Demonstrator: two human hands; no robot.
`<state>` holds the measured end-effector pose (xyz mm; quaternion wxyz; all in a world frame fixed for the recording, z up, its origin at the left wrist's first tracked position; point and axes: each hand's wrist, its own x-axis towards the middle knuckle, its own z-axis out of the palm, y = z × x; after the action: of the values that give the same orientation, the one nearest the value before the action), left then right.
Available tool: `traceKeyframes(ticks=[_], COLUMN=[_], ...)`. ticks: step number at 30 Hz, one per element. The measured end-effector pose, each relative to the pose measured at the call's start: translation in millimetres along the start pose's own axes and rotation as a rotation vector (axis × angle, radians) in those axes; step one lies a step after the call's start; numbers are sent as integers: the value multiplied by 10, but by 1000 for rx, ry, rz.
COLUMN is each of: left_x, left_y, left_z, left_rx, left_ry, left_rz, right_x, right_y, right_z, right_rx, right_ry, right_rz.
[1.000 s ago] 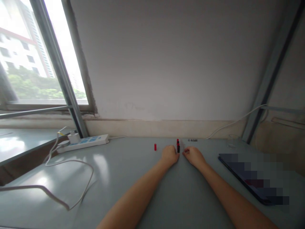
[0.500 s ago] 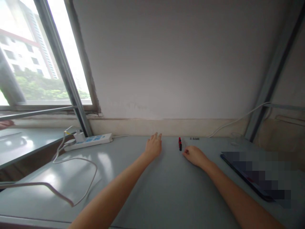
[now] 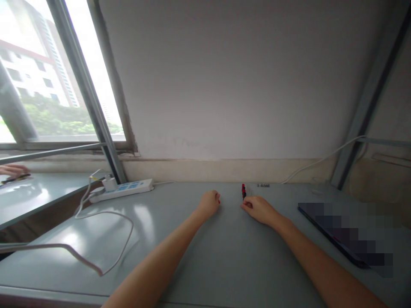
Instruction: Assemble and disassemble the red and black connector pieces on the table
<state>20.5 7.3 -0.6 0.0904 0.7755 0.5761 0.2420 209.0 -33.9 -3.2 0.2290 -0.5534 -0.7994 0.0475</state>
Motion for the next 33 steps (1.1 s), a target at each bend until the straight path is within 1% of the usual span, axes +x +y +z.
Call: traceKeyframes(ticks=[2, 4, 7, 9, 12, 16, 20, 25, 30, 33], left_x=[-37, -85, -177, -245, -326, -362, -361, -361, -344, -339], left_y=[28, 62, 116, 155, 218, 287, 305, 289, 274, 269], left_z=[28, 65, 127, 163, 197, 191, 151, 120, 124, 130], left_rx=[-102, -262, -606, -797, -957, -1061, -1110, -1134, -1152, -1163], left_ry=[-12, -44, -116, -139, -157, -124, -82, -71, -47, -43], left_rz=[6, -14, -93, -133, -143, -155, -189, -204, -250, -250], right_x=[-5, -9, -9, -5, -1, -5, -18, -15, 5, 8], right_y=[-26, -54, -98, -128, -164, -198, -230, -233, -183, -164], right_z=[2, 11, 42, 67, 91, 68, 25, 22, 69, 90], right_rx=[16, 57, 147, 197, 239, 274, 295, 300, 332, 337], right_ry=[-6, -1, 27, 38, 16, -9, -11, 18, 66, 98], right_rz=[-1, -8, -27, -28, -13, -18, -26, -9, -29, -34])
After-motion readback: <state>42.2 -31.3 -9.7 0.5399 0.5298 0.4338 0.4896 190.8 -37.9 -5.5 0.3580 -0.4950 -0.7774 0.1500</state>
